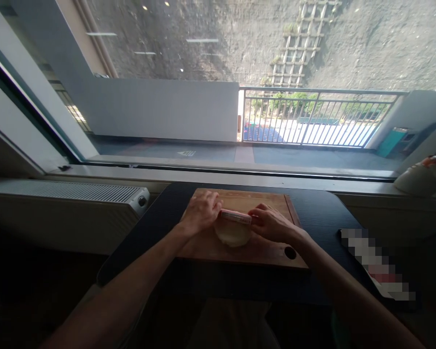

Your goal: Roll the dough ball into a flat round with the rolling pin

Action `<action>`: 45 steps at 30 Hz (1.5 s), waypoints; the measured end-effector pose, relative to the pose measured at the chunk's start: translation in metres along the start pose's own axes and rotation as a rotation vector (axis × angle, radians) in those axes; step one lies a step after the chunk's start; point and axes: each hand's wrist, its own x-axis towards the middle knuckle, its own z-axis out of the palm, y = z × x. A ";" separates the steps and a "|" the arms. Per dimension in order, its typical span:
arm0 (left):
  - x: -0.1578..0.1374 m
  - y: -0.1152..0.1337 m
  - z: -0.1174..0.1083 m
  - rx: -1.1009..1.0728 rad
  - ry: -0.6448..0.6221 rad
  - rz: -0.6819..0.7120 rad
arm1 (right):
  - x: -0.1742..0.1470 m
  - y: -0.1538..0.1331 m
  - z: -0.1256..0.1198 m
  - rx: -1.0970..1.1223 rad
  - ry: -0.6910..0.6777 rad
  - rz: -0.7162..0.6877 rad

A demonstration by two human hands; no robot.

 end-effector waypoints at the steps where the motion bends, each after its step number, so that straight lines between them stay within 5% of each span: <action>1: -0.006 0.002 0.008 0.026 -0.046 0.029 | 0.004 -0.001 0.001 0.027 -0.036 0.054; 7: -0.017 0.002 0.018 0.091 -0.115 0.009 | 0.024 -0.003 0.019 -0.146 0.148 0.320; 13: 0.001 0.000 0.021 0.128 -0.104 -0.107 | 0.021 -0.005 0.027 -0.270 0.282 0.248; 18: -0.020 -0.005 0.021 0.073 -0.155 -0.012 | 0.011 -0.015 0.030 -0.271 0.266 0.235; 24: 0.011 -0.007 0.025 0.101 -0.265 -0.117 | 0.047 0.002 0.019 -0.196 0.077 0.374; 30: -0.017 -0.004 0.021 0.124 -0.217 -0.094 | 0.020 -0.007 0.035 -0.272 0.281 0.292; 38: 0.025 -0.008 0.027 0.104 -0.446 -0.241 | 0.051 0.006 0.024 -0.209 0.142 0.405; 45: -0.006 -0.010 0.024 0.114 -0.310 -0.134 | 0.023 -0.006 0.040 -0.260 0.278 0.308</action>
